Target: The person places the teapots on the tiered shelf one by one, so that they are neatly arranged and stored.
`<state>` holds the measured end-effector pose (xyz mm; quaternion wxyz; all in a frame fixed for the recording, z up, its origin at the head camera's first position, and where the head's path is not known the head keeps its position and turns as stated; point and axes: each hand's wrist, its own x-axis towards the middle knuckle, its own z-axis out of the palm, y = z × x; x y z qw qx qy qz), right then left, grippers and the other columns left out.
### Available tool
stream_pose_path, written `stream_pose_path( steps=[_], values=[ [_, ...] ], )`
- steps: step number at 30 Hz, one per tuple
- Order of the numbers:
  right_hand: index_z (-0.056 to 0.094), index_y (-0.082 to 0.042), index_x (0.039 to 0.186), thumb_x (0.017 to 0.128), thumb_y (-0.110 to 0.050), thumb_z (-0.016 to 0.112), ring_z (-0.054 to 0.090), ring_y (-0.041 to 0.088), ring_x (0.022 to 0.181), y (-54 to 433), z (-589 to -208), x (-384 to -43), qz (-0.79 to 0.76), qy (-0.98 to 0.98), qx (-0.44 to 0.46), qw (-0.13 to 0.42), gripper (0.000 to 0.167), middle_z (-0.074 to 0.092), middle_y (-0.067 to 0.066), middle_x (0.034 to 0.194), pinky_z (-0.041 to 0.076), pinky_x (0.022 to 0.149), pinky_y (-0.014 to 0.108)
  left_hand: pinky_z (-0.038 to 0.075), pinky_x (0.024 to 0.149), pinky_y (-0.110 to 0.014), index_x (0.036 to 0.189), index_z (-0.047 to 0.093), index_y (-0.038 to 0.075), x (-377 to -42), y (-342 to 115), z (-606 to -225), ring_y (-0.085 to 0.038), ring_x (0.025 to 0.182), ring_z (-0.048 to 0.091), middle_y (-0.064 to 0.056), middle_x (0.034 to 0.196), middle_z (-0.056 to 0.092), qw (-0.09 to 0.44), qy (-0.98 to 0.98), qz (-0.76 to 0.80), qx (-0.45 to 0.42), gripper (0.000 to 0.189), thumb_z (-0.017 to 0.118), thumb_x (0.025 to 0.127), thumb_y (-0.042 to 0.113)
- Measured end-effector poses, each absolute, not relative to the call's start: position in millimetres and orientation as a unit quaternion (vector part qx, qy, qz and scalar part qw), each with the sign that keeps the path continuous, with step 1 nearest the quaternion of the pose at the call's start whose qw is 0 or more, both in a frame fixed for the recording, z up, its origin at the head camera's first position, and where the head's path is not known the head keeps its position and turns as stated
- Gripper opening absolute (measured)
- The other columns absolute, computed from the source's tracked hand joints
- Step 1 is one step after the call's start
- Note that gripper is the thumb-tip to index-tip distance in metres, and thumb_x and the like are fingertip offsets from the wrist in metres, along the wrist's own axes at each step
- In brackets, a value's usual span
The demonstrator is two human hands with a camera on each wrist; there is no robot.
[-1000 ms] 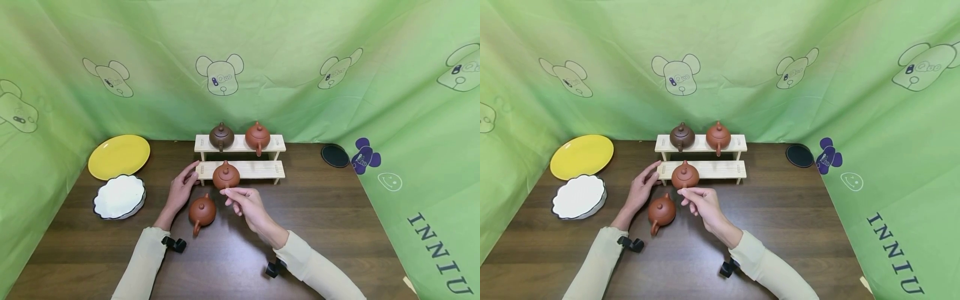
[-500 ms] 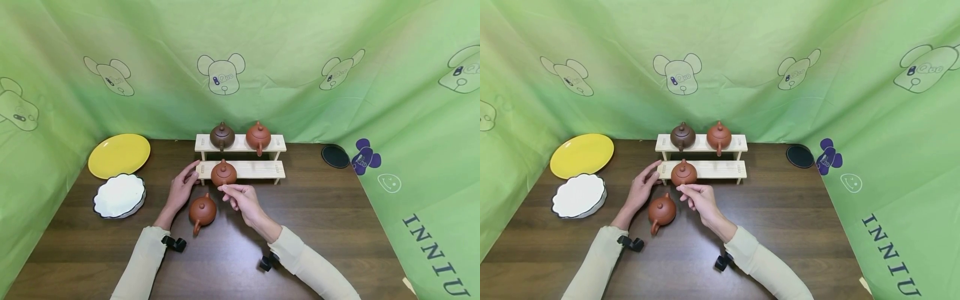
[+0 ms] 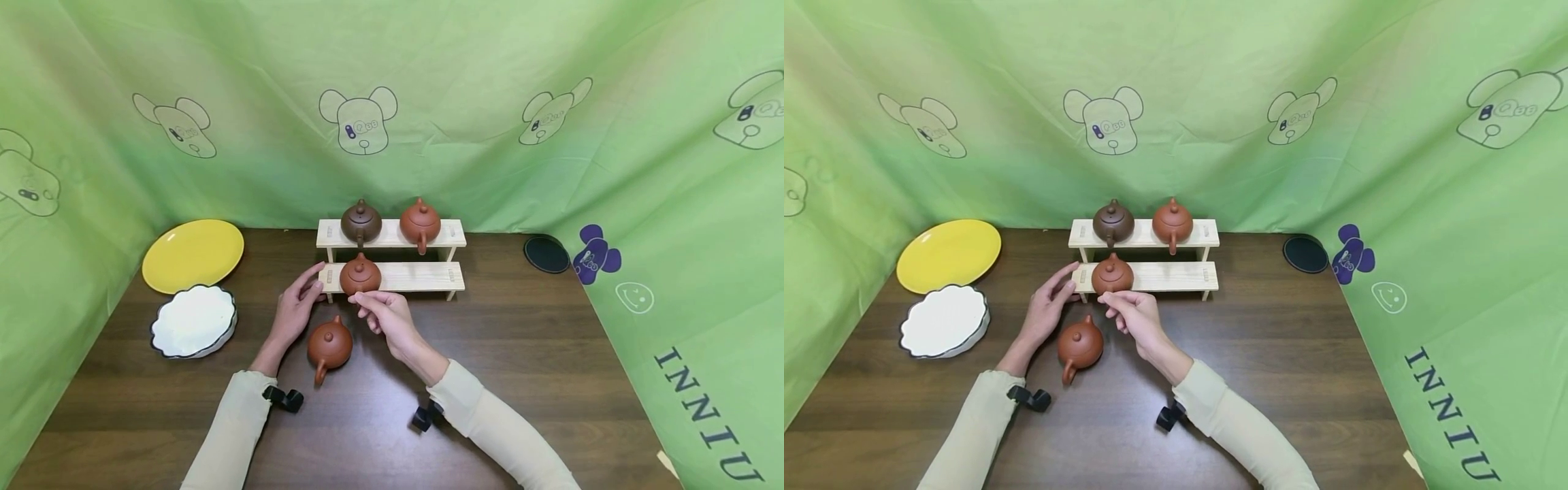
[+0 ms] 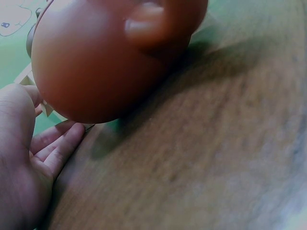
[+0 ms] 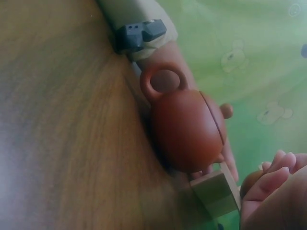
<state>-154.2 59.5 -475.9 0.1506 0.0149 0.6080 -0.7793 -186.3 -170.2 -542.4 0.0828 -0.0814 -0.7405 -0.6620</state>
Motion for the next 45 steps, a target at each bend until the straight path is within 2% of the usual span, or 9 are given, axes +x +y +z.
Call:
stream_pose_path(
  steps=[8, 15, 20, 28, 36, 39, 45],
  values=[
    [0.086, -0.005, 0.103, 0.106, -0.017, 0.076, 0.046, 0.003, 0.054, 57.3, -477.0, -161.8, -0.780, 0.606, 0.019, 0.151, 0.016, 0.063, -0.006, 0.072, 0.032, 0.047, 0.014, 0.067, 0.093, -0.021, 0.159, 0.063, 0.012, -184.9, -168.3, -537.1, -0.010, 0.118, 0.073, -0.020, 0.157, 0.063, 0.072, -0.753, -0.650, -0.070, 0.045, 0.063, 0.116, 0.025],
    [0.086, -0.008, 0.102, 0.107, -0.017, 0.073, 0.046, 0.002, 0.054, 55.3, -478.3, -168.3, -0.785, 0.599, 0.017, 0.157, 0.016, 0.062, -0.006, 0.072, 0.032, 0.047, 0.013, 0.066, 0.095, -0.022, 0.161, 0.060, 0.010, -187.0, -170.1, -539.7, -0.001, 0.115, 0.072, -0.017, 0.159, 0.061, 0.058, -0.755, -0.650, -0.066, 0.045, 0.061, 0.117, 0.018],
    [0.084, -0.003, 0.108, 0.108, -0.018, 0.074, 0.047, 0.003, 0.055, 55.9, -477.7, -170.4, -0.783, 0.601, 0.008, 0.159, 0.019, 0.062, -0.005, 0.073, 0.033, 0.048, 0.013, 0.066, 0.093, -0.020, 0.160, 0.062, 0.010, -185.3, -168.7, -537.5, -0.002, 0.114, 0.072, -0.021, 0.158, 0.061, 0.070, -0.752, -0.652, -0.069, 0.044, 0.062, 0.116, 0.020],
    [0.083, 0.001, 0.113, 0.109, -0.019, 0.074, 0.047, 0.003, 0.055, 56.9, -477.7, -170.7, -0.782, 0.601, 0.009, 0.166, 0.022, 0.062, -0.006, 0.075, 0.034, 0.047, 0.013, 0.065, 0.093, -0.019, 0.160, 0.060, 0.008, -184.0, -168.4, -534.9, -0.003, 0.114, 0.073, -0.021, 0.158, 0.061, 0.066, -0.753, -0.651, -0.070, 0.045, 0.062, 0.117, 0.020],
    [0.084, -0.002, 0.111, 0.108, -0.018, 0.074, 0.049, 0.003, 0.055, 57.5, -476.7, -169.6, -0.785, 0.595, 0.014, 0.170, 0.019, 0.063, -0.005, 0.075, 0.035, 0.046, 0.012, 0.068, 0.090, -0.023, 0.157, 0.066, 0.013, -190.2, -173.1, -548.4, -0.011, 0.115, 0.075, -0.016, 0.155, 0.065, 0.086, -0.736, -0.666, -0.092, 0.045, 0.068, 0.114, 0.028],
    [0.084, -0.004, 0.109, 0.108, -0.016, 0.075, 0.050, 0.003, 0.055, 58.2, -477.1, -169.1, -0.787, 0.594, 0.019, 0.165, 0.016, 0.065, -0.005, 0.077, 0.037, 0.045, 0.012, 0.068, 0.089, -0.024, 0.156, 0.066, 0.013, -193.2, -175.9, -556.6, -0.014, 0.116, 0.076, -0.015, 0.155, 0.066, 0.089, -0.724, -0.676, -0.104, 0.045, 0.069, 0.113, 0.027],
    [0.086, -0.005, 0.107, 0.106, -0.013, 0.076, 0.053, 0.003, 0.055, 59.6, -477.5, -168.2, -0.793, 0.589, 0.023, 0.155, 0.013, 0.068, -0.004, 0.080, 0.039, 0.044, 0.012, 0.067, 0.092, -0.021, 0.158, 0.063, 0.010, -186.9, -170.3, -543.8, -0.007, 0.114, 0.074, -0.019, 0.155, 0.064, 0.085, -0.745, -0.656, -0.087, 0.046, 0.065, 0.115, 0.028]
  ],
)
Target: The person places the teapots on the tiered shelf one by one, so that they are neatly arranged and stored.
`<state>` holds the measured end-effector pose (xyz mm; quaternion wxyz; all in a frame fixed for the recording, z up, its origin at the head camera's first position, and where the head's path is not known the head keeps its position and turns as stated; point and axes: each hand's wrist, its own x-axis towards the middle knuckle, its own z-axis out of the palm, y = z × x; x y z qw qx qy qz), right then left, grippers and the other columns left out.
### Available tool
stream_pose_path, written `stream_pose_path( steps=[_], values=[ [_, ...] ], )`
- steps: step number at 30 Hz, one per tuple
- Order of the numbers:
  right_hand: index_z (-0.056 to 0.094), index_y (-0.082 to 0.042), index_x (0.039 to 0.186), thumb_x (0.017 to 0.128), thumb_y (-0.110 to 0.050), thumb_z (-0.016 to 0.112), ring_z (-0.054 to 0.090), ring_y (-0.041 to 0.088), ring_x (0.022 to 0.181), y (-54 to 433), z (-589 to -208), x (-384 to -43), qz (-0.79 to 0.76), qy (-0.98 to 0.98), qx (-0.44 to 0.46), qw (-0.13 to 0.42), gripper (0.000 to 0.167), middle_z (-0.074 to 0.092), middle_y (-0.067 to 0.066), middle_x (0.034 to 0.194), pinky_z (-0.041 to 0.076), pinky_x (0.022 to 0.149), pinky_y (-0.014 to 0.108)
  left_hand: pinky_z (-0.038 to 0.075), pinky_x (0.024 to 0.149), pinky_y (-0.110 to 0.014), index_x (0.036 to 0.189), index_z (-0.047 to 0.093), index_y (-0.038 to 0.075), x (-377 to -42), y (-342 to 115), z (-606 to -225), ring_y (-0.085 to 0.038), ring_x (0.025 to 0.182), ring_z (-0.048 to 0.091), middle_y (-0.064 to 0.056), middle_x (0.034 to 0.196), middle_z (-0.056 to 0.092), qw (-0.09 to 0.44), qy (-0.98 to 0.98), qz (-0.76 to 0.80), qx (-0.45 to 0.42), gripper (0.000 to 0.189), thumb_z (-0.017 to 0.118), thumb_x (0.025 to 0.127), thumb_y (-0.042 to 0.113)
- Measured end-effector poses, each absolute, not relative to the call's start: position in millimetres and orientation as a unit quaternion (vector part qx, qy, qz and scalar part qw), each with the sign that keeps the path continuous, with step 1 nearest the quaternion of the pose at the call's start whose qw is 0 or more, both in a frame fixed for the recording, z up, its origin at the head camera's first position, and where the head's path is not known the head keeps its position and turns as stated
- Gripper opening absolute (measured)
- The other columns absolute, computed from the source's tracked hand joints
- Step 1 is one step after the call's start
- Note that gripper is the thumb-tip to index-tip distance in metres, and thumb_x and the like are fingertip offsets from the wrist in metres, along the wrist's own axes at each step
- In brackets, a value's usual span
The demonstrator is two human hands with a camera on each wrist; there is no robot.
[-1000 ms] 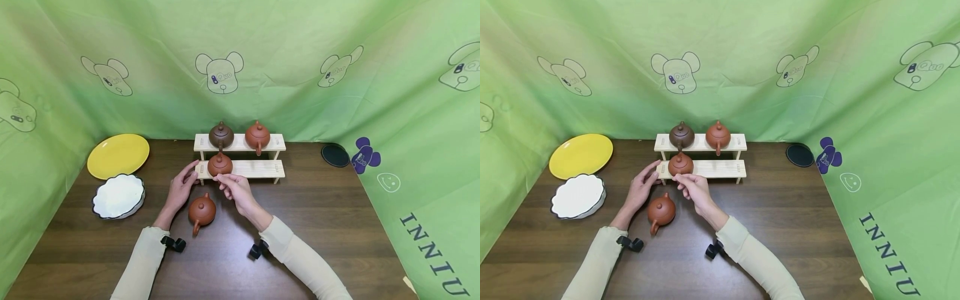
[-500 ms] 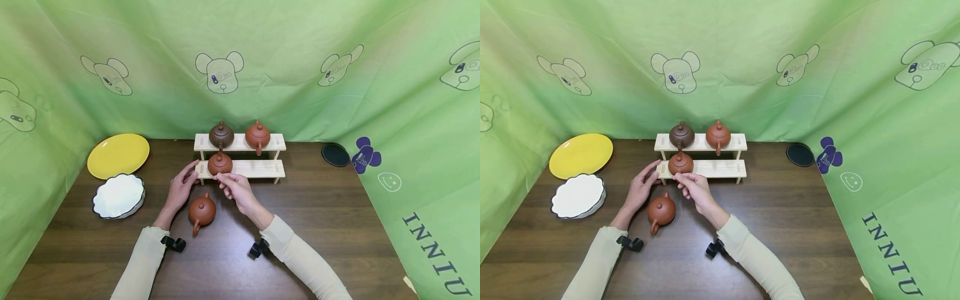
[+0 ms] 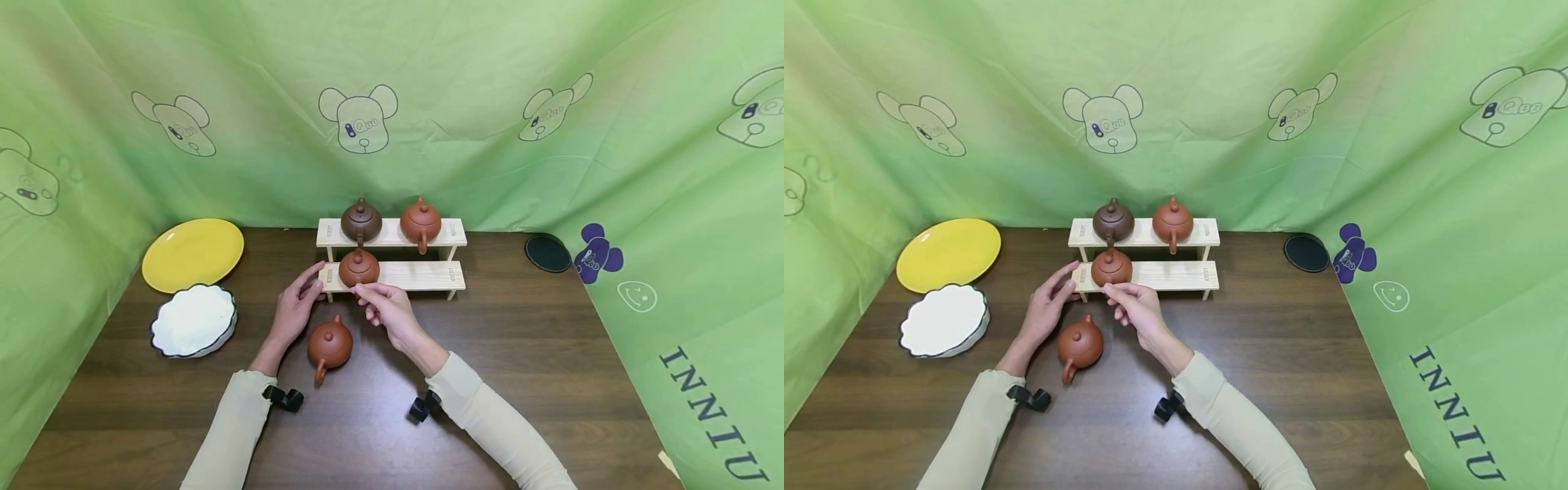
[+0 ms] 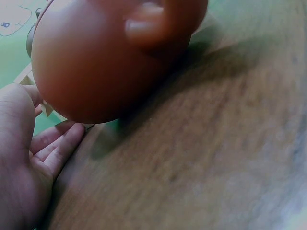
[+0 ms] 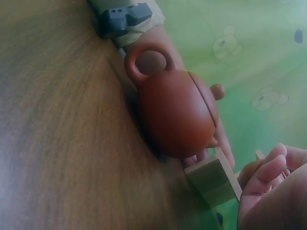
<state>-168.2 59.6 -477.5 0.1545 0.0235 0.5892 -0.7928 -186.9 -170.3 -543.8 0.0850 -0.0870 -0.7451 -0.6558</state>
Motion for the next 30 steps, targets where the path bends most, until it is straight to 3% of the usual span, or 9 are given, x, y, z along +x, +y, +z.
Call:
stream_pose_path(
  steps=[8, 13, 20, 27, 30],
  values=[
    [0.083, -0.011, 0.099, 0.104, -0.010, 0.077, 0.053, 0.003, 0.054, 63.9, -477.5, -165.0, -0.793, 0.593, 0.042, 0.136, 0.009, 0.069, -0.005, 0.080, 0.039, 0.044, 0.012, 0.066, 0.093, -0.019, 0.159, 0.063, 0.013, -183.2, -168.9, -537.5, -0.003, 0.113, 0.073, -0.019, 0.155, 0.065, 0.079, -0.750, -0.652, -0.075, 0.047, 0.064, 0.116, 0.030],
    [0.080, -0.014, 0.092, 0.104, -0.011, 0.077, 0.048, 0.003, 0.052, 68.8, -477.9, -159.0, -0.794, 0.592, 0.058, 0.124, 0.013, 0.067, -0.006, 0.076, 0.036, 0.046, 0.013, 0.068, 0.090, -0.024, 0.158, 0.065, 0.013, -192.1, -176.2, -553.2, -0.011, 0.114, 0.076, -0.017, 0.153, 0.066, 0.080, -0.734, -0.669, -0.085, 0.046, 0.067, 0.114, 0.027],
    [0.082, -0.012, 0.095, 0.104, -0.014, 0.078, 0.046, 0.003, 0.052, 76.6, -477.2, -147.1, -0.788, 0.598, 0.056, 0.135, 0.010, 0.064, -0.006, 0.076, 0.035, 0.046, 0.014, 0.069, 0.091, -0.026, 0.156, 0.067, 0.020, -200.4, -181.0, -568.0, -0.014, 0.113, 0.077, -0.010, 0.150, 0.069, 0.069, -0.724, -0.683, -0.069, 0.046, 0.072, 0.112, 0.031],
    [0.083, -0.014, 0.095, 0.104, -0.014, 0.077, 0.046, 0.002, 0.052, 81.1, -478.5, -130.1, -0.787, 0.596, 0.057, 0.149, 0.011, 0.062, -0.006, 0.075, 0.035, 0.046, 0.013, 0.067, 0.094, -0.025, 0.161, 0.061, 0.011, -185.2, -171.2, -539.0, -0.014, 0.113, 0.077, -0.025, 0.148, 0.068, 0.067, -0.755, -0.649, -0.068, 0.046, 0.063, 0.116, 0.024],
    [0.082, -0.012, 0.096, 0.104, -0.014, 0.077, 0.045, 0.003, 0.052, 80.2, -480.2, -121.3, -0.786, 0.598, 0.056, 0.149, 0.010, 0.061, -0.006, 0.074, 0.035, 0.047, 0.013, 0.067, 0.096, -0.026, 0.161, 0.062, 0.018, -190.8, -174.1, -547.3, -0.011, 0.115, 0.076, -0.017, 0.151, 0.068, 0.051, -0.757, -0.648, -0.060, 0.046, 0.063, 0.116, 0.028]
  ],
)
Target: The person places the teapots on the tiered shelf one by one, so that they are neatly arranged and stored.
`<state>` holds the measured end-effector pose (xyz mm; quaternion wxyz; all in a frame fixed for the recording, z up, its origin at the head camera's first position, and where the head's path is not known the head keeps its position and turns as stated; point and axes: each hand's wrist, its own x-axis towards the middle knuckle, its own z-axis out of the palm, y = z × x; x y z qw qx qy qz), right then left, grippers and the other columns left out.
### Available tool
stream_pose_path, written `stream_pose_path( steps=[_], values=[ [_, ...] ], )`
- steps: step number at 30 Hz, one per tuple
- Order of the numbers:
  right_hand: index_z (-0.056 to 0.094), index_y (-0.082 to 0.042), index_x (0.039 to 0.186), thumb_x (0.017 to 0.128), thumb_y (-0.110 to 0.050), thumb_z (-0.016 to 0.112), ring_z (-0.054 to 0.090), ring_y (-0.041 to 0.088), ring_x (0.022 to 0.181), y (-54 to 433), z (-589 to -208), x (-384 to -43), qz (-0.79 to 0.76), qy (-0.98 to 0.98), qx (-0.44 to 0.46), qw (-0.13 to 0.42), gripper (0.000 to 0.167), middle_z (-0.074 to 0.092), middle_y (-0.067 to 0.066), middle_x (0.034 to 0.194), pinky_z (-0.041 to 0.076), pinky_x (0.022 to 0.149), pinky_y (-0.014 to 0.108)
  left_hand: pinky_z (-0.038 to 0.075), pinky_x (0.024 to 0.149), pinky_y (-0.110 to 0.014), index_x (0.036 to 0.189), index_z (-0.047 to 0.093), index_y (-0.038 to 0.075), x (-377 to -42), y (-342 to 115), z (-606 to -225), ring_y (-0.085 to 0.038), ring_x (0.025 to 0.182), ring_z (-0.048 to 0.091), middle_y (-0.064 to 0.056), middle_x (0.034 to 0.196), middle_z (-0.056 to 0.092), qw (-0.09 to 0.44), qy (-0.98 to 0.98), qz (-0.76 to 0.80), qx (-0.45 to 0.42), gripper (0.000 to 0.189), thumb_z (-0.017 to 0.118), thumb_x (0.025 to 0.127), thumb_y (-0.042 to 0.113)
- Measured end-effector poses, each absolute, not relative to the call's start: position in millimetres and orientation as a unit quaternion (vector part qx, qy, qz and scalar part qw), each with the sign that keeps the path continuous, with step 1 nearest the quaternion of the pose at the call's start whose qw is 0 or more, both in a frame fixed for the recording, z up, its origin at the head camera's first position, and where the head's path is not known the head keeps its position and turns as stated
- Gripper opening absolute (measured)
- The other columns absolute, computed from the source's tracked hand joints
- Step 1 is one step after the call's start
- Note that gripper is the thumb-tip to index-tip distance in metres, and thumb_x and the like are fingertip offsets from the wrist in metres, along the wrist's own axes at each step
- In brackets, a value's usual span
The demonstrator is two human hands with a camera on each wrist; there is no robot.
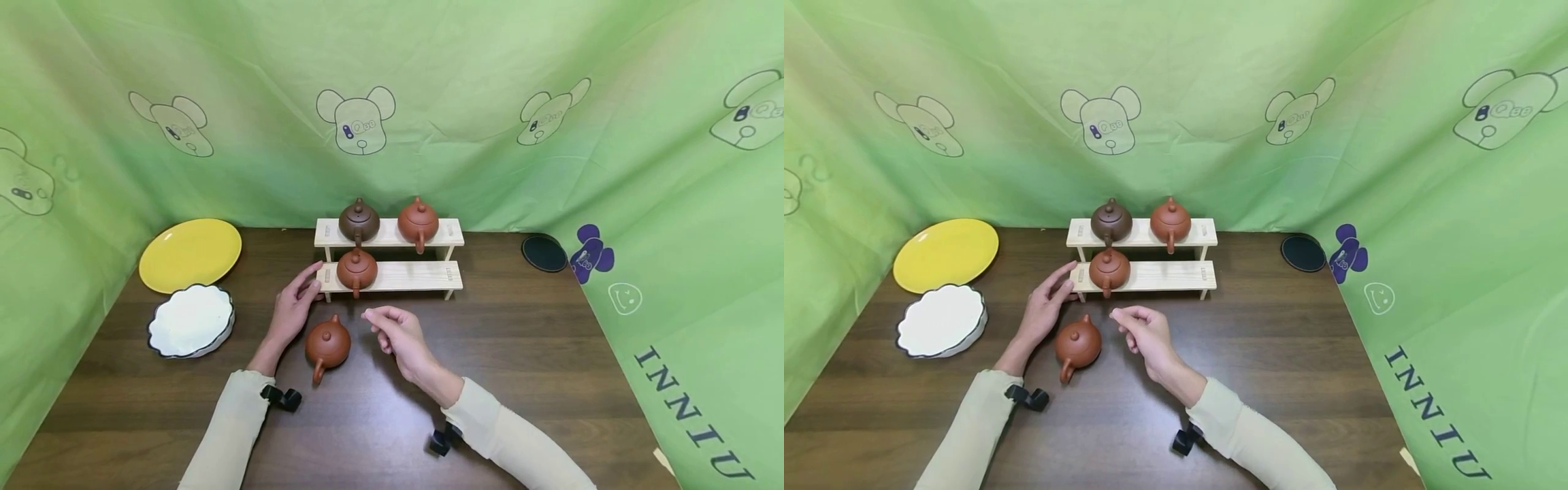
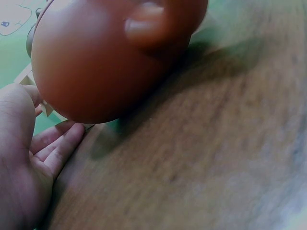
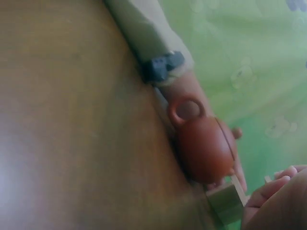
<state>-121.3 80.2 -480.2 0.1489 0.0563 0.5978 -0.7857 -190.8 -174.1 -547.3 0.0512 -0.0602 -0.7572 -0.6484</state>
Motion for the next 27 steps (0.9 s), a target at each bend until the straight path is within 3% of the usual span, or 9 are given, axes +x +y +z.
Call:
stream_pose_path(
  steps=[3, 10, 18, 21, 27],
  values=[
    [0.081, -0.008, 0.097, 0.104, -0.014, 0.077, 0.045, 0.004, 0.052, 79.2, -480.6, -113.0, -0.785, 0.600, 0.053, 0.145, 0.010, 0.060, -0.006, 0.074, 0.035, 0.047, 0.014, 0.067, 0.095, -0.025, 0.160, 0.064, 0.022, -196.9, -177.3, -557.9, -0.009, 0.115, 0.076, -0.011, 0.150, 0.069, 0.049, -0.750, -0.656, -0.064, 0.045, 0.066, 0.115, 0.030],
    [0.080, -0.005, 0.098, 0.103, -0.012, 0.078, 0.046, 0.004, 0.053, 77.5, -479.9, -94.6, -0.777, 0.606, 0.037, 0.167, 0.009, 0.062, -0.005, 0.074, 0.036, 0.047, 0.013, 0.068, 0.095, -0.028, 0.156, 0.067, 0.021, -196.2, -178.7, -561.9, -0.015, 0.115, 0.077, -0.012, 0.150, 0.070, 0.067, -0.725, -0.680, -0.088, 0.044, 0.069, 0.113, 0.029],
    [0.080, -0.001, 0.102, 0.103, -0.011, 0.079, 0.046, 0.002, 0.054, 75.6, -482.8, -75.9, -0.760, 0.613, 0.017, 0.216, 0.011, 0.064, -0.004, 0.076, 0.036, 0.046, 0.013, 0.066, 0.093, -0.021, 0.161, 0.061, 0.011, -184.2, -169.9, -537.7, -0.003, 0.112, 0.074, -0.024, 0.152, 0.065, 0.066, -0.756, -0.648, -0.062, 0.045, 0.062, 0.116, 0.021],
    [0.080, 0.001, 0.105, 0.103, -0.012, 0.079, 0.045, 0.002, 0.054, 74.6, -485.1, -72.3, -0.755, 0.613, 0.012, 0.231, 0.014, 0.065, -0.005, 0.077, 0.035, 0.045, 0.013, 0.066, 0.096, -0.021, 0.162, 0.059, 0.011, -182.0, -168.2, -531.9, 0.002, 0.112, 0.071, -0.022, 0.156, 0.062, 0.053, -0.763, -0.643, -0.049, 0.046, 0.060, 0.117, 0.019],
    [0.077, 0.013, 0.118, 0.104, -0.011, 0.076, 0.046, 0.001, 0.053, 72.4, -493.0, -66.8, -0.745, 0.609, -0.013, 0.271, 0.027, 0.066, -0.006, 0.077, 0.036, 0.046, 0.011, 0.066, 0.097, -0.023, 0.161, 0.060, 0.012, -183.6, -167.6, -533.7, 0.000, 0.115, 0.071, -0.016, 0.160, 0.060, 0.056, -0.755, -0.651, -0.055, 0.045, 0.061, 0.117, 0.019]
  ],
)
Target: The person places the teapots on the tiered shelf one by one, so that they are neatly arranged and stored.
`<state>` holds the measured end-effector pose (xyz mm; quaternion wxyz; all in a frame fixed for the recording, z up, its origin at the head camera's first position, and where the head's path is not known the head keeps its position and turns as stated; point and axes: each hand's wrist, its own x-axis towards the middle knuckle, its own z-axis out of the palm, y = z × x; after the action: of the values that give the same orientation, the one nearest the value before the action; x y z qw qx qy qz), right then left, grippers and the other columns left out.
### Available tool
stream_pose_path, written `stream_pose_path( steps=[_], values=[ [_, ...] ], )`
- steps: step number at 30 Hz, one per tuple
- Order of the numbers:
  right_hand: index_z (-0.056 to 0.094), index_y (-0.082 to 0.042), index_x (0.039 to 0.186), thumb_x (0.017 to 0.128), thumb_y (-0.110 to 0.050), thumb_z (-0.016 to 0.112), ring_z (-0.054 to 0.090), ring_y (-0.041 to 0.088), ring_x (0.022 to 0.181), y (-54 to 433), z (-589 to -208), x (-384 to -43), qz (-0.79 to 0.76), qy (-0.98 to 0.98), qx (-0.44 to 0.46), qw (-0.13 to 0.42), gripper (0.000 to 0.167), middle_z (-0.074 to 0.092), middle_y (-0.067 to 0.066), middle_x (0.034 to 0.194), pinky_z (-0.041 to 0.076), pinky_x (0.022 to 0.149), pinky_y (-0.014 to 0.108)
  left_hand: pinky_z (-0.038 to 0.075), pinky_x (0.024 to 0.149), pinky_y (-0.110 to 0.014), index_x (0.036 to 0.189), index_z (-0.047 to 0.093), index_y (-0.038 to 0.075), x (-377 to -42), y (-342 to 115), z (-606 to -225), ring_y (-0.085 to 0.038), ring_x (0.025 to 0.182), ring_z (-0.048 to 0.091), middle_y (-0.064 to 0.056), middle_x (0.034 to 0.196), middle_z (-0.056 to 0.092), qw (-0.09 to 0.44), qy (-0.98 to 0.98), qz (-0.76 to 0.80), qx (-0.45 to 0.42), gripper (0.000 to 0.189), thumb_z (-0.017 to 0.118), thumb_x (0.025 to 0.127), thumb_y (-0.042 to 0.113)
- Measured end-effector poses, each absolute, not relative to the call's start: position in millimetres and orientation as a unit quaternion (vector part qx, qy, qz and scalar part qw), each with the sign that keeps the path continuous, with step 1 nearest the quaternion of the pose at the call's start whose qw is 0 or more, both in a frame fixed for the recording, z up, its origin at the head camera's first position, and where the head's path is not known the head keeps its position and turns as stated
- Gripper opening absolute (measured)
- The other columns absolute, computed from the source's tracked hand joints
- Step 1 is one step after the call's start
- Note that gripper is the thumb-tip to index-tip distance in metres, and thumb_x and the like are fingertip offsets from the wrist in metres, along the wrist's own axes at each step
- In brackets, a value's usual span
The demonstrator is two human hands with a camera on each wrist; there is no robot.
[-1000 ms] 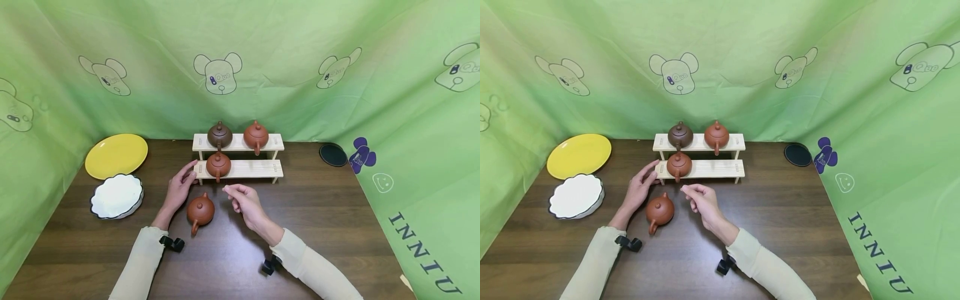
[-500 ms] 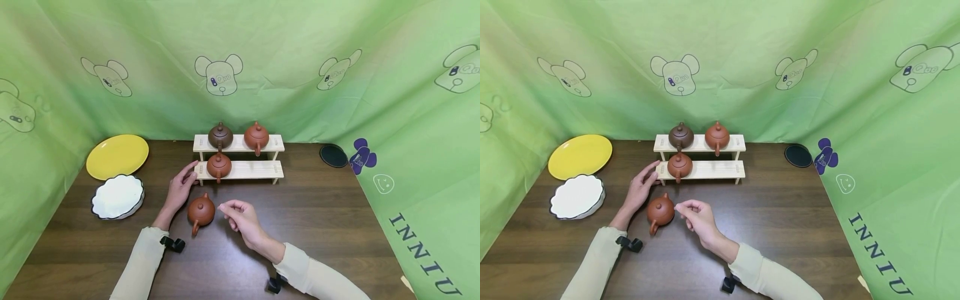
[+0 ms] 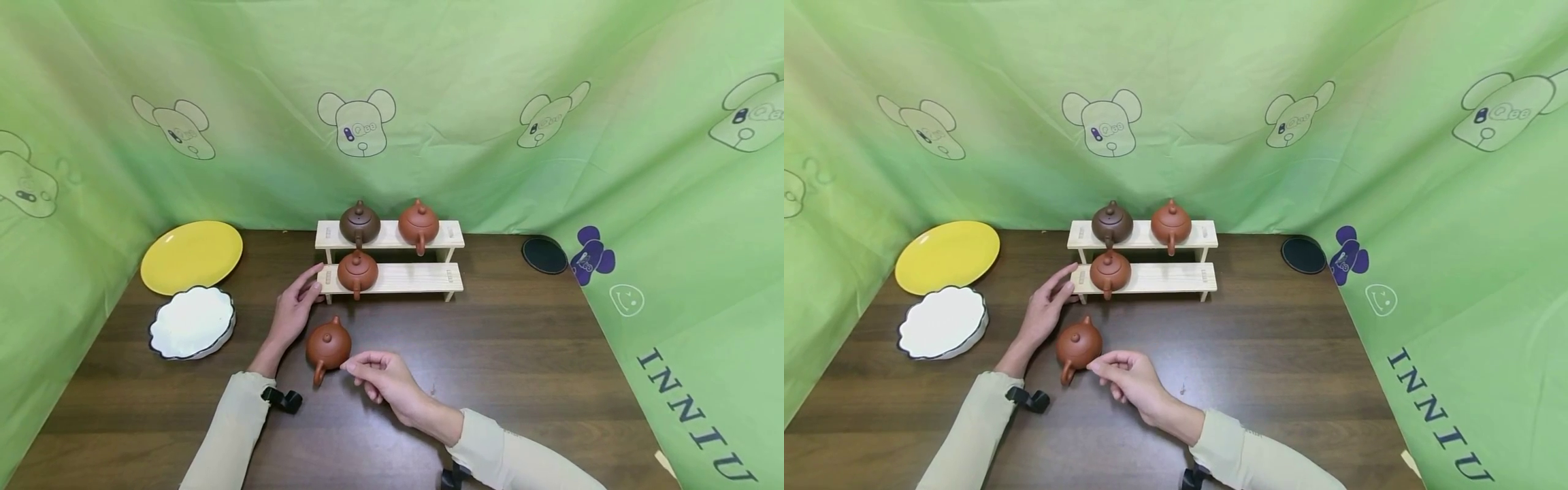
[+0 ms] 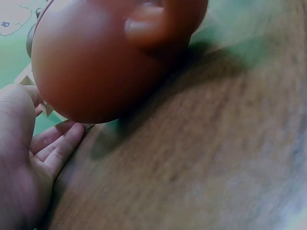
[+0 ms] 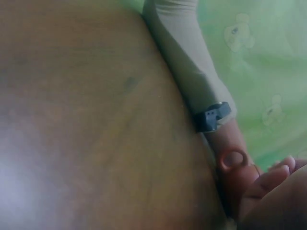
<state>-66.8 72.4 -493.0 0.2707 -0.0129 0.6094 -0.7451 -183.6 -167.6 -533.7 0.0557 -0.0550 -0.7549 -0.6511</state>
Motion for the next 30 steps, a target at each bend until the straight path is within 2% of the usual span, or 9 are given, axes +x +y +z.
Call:
stream_pose_path(
  steps=[7, 15, 22, 25, 30],
  values=[
    [0.072, 0.014, 0.131, 0.106, -0.009, 0.072, 0.049, 0.001, 0.051, 68.0, -502.0, -63.3, -0.730, 0.601, -0.043, 0.321, 0.034, 0.069, -0.005, 0.079, 0.039, 0.044, 0.011, 0.067, 0.092, -0.020, 0.158, 0.064, 0.013, -184.6, -169.8, -538.0, -0.009, 0.116, 0.074, -0.019, 0.156, 0.064, 0.082, -0.752, -0.650, -0.072, 0.044, 0.064, 0.116, 0.024],
    [0.073, 0.008, 0.136, 0.106, -0.010, 0.071, 0.051, 0.002, 0.052, 63.4, -505.9, -64.9, -0.727, 0.593, -0.042, 0.345, 0.035, 0.071, -0.003, 0.082, 0.041, 0.044, 0.012, 0.065, 0.095, -0.019, 0.161, 0.060, 0.013, -181.8, -167.7, -532.6, -0.002, 0.116, 0.072, -0.019, 0.157, 0.063, 0.059, -0.764, -0.640, -0.058, 0.045, 0.060, 0.117, 0.021],
    [0.072, 0.005, 0.141, 0.107, -0.010, 0.069, 0.052, 0.000, 0.052, 60.0, -503.9, -65.5, -0.722, 0.581, -0.048, 0.371, 0.038, 0.074, -0.004, 0.083, 0.040, 0.044, 0.010, 0.068, 0.090, -0.023, 0.157, 0.065, 0.012, -190.0, -173.5, -547.5, -0.013, 0.115, 0.076, -0.020, 0.149, 0.069, 0.085, -0.736, -0.665, -0.091, 0.045, 0.067, 0.114, 0.026],
    [0.070, 0.004, 0.145, 0.107, -0.010, 0.068, 0.053, 0.000, 0.053, 57.9, -504.0, -65.2, -0.725, 0.567, -0.051, 0.388, 0.040, 0.076, -0.004, 0.083, 0.040, 0.044, 0.010, 0.068, 0.091, -0.024, 0.157, 0.065, 0.011, -191.5, -174.3, -549.6, -0.013, 0.117, 0.075, -0.018, 0.152, 0.067, 0.082, -0.735, -0.667, -0.093, 0.044, 0.067, 0.114, 0.024],
    [0.070, 0.003, 0.144, 0.107, -0.011, 0.069, 0.054, 0.000, 0.054, 54.1, -505.7, -66.2, -0.725, 0.556, -0.048, 0.403, 0.040, 0.076, -0.004, 0.084, 0.041, 0.046, 0.010, 0.066, 0.096, -0.022, 0.160, 0.061, 0.011, -183.1, -168.3, -533.8, -0.003, 0.117, 0.072, -0.018, 0.159, 0.061, 0.061, -0.757, -0.647, -0.065, 0.045, 0.062, 0.117, 0.021]
  ],
)
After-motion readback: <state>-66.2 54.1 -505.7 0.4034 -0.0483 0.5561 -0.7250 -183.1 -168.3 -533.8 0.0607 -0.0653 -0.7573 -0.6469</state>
